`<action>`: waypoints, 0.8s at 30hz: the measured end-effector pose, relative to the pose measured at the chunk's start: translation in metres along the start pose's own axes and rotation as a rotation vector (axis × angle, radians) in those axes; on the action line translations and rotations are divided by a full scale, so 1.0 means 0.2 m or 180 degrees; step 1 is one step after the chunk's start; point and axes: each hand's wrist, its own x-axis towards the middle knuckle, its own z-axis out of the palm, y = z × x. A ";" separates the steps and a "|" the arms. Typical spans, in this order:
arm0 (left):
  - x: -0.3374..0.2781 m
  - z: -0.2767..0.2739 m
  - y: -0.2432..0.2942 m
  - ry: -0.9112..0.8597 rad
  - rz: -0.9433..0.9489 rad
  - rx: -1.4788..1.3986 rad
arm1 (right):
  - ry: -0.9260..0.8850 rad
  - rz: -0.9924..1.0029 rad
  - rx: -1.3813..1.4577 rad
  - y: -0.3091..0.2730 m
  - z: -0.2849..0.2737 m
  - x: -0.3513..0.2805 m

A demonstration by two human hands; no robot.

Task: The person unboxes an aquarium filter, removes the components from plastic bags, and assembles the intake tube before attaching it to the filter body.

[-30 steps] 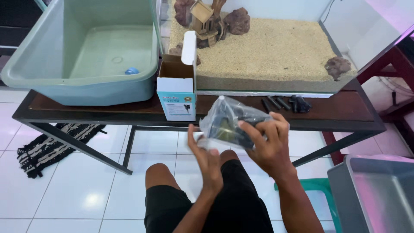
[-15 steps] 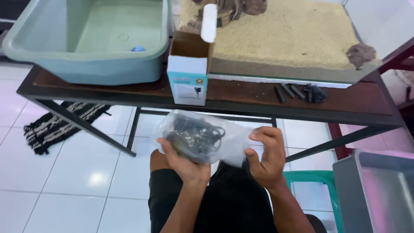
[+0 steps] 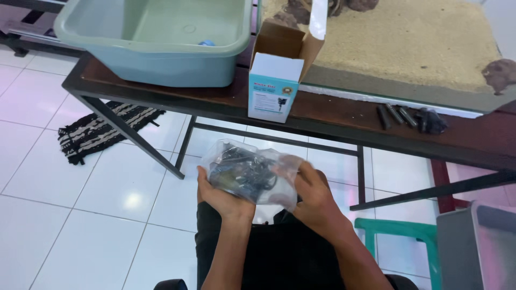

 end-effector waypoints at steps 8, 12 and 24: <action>0.14 -0.07 -0.01 -0.0013 -0.0223 -0.0081 | -0.0360 -0.0344 -0.0278 0.06 0.06 0.03; 0.17 -0.10 -0.03 -0.0034 -0.0343 -0.0053 | -0.0391 0.0581 0.0625 0.11 0.07 -0.04; 0.22 -0.12 -0.04 -0.0991 0.0423 0.1142 | -0.0122 -0.0156 0.0297 0.25 0.07 -0.08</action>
